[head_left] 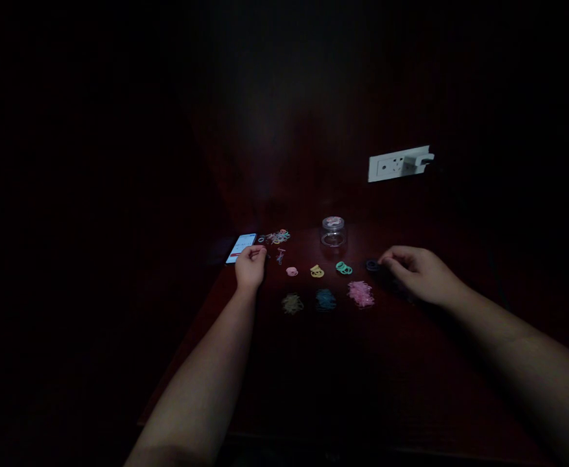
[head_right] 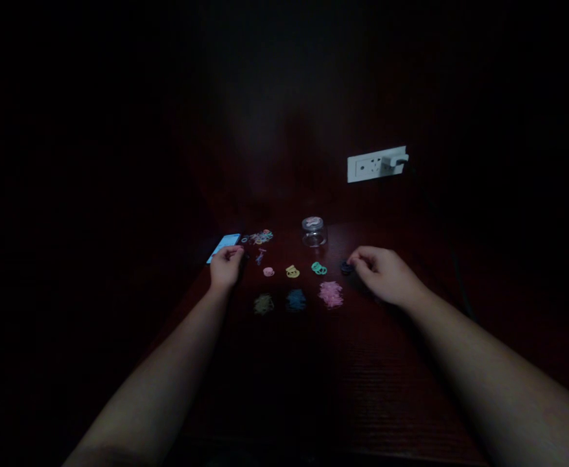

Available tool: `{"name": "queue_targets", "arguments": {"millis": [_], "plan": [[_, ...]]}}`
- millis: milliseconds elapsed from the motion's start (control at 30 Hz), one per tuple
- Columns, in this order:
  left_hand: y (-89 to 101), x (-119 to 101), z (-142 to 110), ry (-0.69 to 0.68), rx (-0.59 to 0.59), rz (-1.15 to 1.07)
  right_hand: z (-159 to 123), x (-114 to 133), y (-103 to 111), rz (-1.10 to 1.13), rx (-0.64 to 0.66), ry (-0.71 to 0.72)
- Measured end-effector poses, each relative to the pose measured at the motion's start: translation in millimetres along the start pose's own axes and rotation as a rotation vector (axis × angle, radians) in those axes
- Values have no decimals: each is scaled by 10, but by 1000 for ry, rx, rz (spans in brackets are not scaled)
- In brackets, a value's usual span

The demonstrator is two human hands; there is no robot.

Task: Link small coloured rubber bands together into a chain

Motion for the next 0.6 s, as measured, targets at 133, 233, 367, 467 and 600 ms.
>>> {"name": "queue_targets", "arguments": {"millis": [133, 233, 367, 467, 600], "plan": [[4, 36, 33, -20, -1, -6, 14, 4, -3, 1, 4, 11], [8, 65, 64, -24, 1, -8, 26, 17, -8, -13, 11, 28], [15, 78, 91, -23, -11, -13, 24, 16, -17, -21, 13, 2], [22, 76, 98, -14, -25, -17, 18, 18, -20, -23, 15, -7], [30, 71, 94, -3, -23, -8, 19, 28, -11, -29, 9, 11]]}}
Point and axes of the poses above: each hand's wrist, its own z-axis towards the middle knuckle, its own y-axis out of the back of the hand, x = y × z, the point moved 3 cm from there along z, towards the middle knuckle, and after that the axes turned 15 degrees about y, right-handed, at the moved point
